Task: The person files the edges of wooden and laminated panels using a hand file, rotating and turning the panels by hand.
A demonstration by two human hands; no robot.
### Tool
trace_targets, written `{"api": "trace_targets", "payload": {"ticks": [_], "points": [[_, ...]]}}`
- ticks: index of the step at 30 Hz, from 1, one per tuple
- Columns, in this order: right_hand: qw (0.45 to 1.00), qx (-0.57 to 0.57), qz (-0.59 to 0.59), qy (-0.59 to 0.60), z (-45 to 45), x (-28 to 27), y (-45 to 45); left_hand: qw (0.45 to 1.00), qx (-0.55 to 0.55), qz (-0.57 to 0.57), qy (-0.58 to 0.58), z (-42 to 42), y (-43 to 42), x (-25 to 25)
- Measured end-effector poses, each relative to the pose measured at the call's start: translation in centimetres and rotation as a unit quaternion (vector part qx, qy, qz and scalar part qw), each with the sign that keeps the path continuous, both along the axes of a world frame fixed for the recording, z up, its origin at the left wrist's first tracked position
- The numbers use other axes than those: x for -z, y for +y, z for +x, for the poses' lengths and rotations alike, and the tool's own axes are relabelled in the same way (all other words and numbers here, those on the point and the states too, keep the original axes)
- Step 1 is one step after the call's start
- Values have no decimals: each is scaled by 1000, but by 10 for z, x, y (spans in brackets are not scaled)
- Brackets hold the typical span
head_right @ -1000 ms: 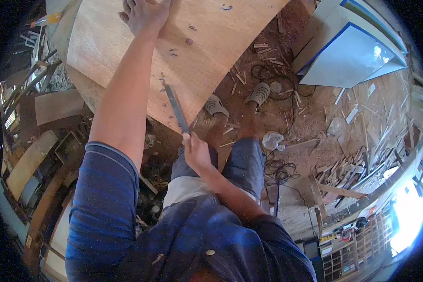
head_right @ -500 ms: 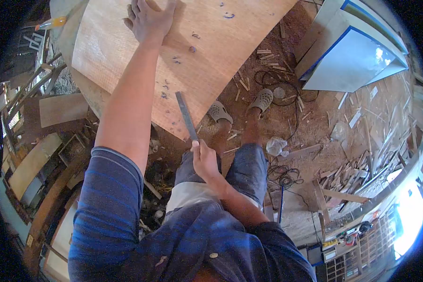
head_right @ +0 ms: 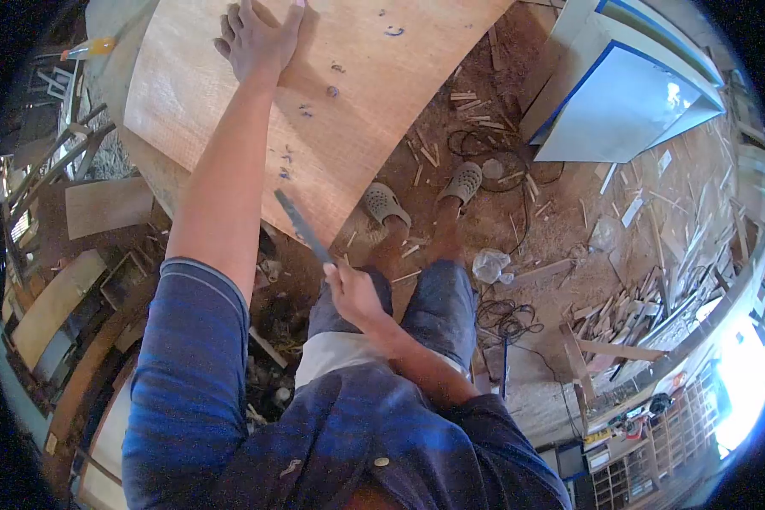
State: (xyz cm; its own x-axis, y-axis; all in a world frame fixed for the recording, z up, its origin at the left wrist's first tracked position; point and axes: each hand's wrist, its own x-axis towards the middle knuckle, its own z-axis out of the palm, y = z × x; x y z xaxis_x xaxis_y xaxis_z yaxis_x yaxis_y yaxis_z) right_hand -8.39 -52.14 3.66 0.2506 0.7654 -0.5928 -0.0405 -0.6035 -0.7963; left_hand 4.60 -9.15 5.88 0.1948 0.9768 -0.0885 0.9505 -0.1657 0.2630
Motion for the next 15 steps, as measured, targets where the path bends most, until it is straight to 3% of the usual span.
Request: {"api": "trace_targets", "payload": {"ticks": [2,4,5,7,9,11,13,15], "points": [[999,14,-23,-21,24,-7,-32,1000,13,-2,15,-6,2,5],[996,60,-18,-60,52,-12,-65,987,126,96,0,-34,10,51],[984,159,-72,22,65,-12,-82,972,179,149,-6,-47,13,68],[975,171,-11,-139,88,25,-135,962,242,119,-43,-76,-34,49],[968,208,-105,-94,123,12,-155,956,284,75,-3,-113,-95,37],[963,203,-116,-133,149,15,-168,939,337,15,73,-149,-162,19],[961,179,-118,-174,159,12,-164,918,394,-43,-29,-209,-228,21],[967,168,-124,-145,167,-5,-143,878,467,-105,2,-250,-284,8]]}}
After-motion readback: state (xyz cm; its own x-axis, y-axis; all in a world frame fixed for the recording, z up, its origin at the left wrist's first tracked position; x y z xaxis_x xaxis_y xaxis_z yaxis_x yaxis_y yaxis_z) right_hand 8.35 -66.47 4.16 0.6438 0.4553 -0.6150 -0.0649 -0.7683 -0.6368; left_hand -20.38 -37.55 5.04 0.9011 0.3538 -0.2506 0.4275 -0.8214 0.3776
